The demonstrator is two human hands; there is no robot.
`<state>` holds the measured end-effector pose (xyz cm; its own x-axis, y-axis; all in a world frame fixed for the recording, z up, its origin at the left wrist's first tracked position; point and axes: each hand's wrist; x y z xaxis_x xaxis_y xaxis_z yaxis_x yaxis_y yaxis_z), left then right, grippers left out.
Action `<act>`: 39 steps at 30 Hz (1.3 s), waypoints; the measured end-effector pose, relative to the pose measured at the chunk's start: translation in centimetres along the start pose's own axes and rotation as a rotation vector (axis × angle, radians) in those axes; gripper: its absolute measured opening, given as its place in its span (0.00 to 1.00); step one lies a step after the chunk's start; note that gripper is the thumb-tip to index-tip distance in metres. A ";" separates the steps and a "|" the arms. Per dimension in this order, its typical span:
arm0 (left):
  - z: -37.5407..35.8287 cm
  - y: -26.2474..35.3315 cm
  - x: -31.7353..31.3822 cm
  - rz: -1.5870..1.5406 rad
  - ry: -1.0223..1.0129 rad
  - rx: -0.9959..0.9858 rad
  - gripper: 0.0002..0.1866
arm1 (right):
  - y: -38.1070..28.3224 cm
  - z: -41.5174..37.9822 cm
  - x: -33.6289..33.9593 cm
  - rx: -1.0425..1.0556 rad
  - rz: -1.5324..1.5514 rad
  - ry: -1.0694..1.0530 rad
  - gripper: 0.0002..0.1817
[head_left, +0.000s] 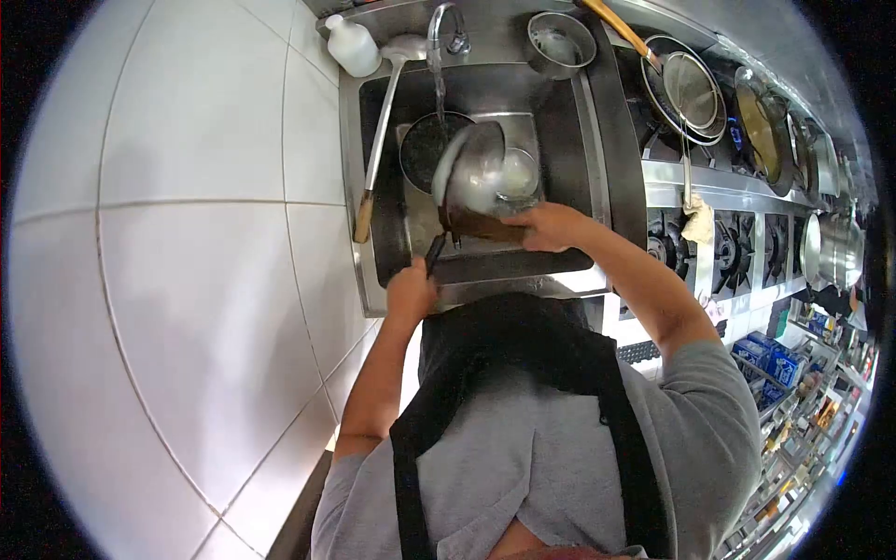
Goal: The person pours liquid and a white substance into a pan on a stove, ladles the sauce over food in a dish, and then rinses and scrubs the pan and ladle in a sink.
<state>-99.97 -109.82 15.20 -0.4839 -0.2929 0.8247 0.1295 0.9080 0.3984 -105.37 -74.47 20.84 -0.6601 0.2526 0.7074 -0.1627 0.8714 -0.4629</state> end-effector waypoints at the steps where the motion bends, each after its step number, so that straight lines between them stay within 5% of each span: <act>1: -0.9 -0.3 0.8 0.115 0.031 0.051 0.13 | -1.2 -1.9 0.9 -0.095 -0.066 -0.168 0.34; 7: -5.8 -0.8 0.6 0.144 0.169 0.135 0.10 | -1.8 -8.9 -5.6 -0.502 0.059 0.131 0.38; 11: -8.0 -1.4 0.4 -0.067 0.238 -0.029 0.10 | -4.7 -12.4 -8.0 -0.634 0.237 0.311 0.40; 13: -8.9 -0.7 1.3 -0.614 0.009 0.124 0.11 | -5.0 -12.7 -10.3 -0.674 0.278 0.333 0.41; 17: -10.4 3.4 2.8 -1.001 -0.147 0.181 0.10 | -5.7 -13.4 -13.9 -0.724 0.274 0.410 0.42; 24: -15.3 18.1 6.2 -0.985 -0.303 -0.041 0.09 | -6.0 -14.0 -15.4 -0.701 0.296 0.458 0.44; 29: -18.1 30.4 2.2 -0.979 -0.520 -0.302 0.09 | -3.6 -11.6 -19.4 -0.639 0.309 0.551 0.42; 34: -17.4 38.8 -5.8 -0.977 -0.787 -0.222 0.06 | -6.3 -14.3 -18.9 -0.629 0.393 0.717 0.40; 39: -16.2 40.8 -16.8 -0.895 -0.708 -0.193 0.05 | -6.1 -13.9 -21.6 -0.607 0.284 0.931 0.37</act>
<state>-72.57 -72.72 24.11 -0.8377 -0.5193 -0.1691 -0.4044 0.3817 0.8311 -79.86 -79.40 15.81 0.2237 0.4658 0.8562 0.4526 0.7283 -0.5145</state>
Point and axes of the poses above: each hand's wrist, its own z-axis towards the middle knuckle, its own x-axis out of the back of the hand, y = z × x
